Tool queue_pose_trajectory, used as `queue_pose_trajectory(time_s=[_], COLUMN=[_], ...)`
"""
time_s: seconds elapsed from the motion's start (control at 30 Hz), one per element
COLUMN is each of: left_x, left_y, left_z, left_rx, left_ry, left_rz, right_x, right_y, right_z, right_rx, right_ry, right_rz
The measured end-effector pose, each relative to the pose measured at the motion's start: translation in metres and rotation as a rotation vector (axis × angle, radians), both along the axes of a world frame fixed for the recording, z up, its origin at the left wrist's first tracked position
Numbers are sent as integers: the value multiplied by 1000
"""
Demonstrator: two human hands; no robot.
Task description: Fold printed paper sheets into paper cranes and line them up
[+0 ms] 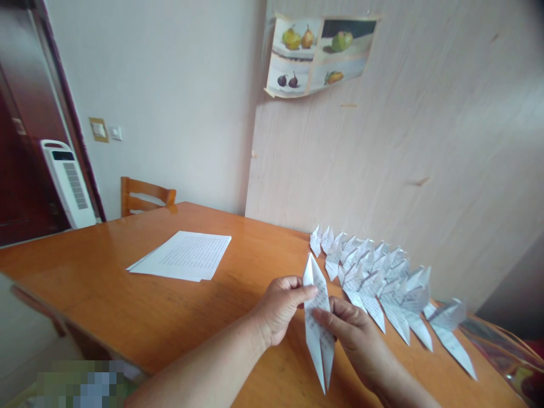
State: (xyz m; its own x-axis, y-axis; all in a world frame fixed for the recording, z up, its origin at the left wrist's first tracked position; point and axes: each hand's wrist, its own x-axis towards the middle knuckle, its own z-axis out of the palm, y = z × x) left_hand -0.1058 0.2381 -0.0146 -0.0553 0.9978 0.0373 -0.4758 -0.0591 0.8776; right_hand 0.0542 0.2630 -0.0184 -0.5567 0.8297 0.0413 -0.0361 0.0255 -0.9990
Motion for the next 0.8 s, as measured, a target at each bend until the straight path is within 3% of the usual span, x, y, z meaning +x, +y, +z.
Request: queue_pose_trajectory(time_s=[0.3, 0.37, 0.53, 0.6, 0.8], left_x=[-15, -14, -5, -1, -1], left_y=[11, 9, -3, -5, -3], left_z=[1, 1, 5, 6, 5], left_rx=[86, 82, -14, -46, -76], left_ry=[-59, -57, -21, -26, -62], left_rz=[191, 137, -194, -202, -67], right_x=[-2, -2, -1, -2, -3], right_y=[-4, -3, -1, -1, -4], right_z=[-2, -2, -2, -1, -1], right_rx=[-59, -63, -46, -48, -81], right_ry=[-19, -16, 30, 35, 9], right_rz=[57, 51, 46, 56, 96])
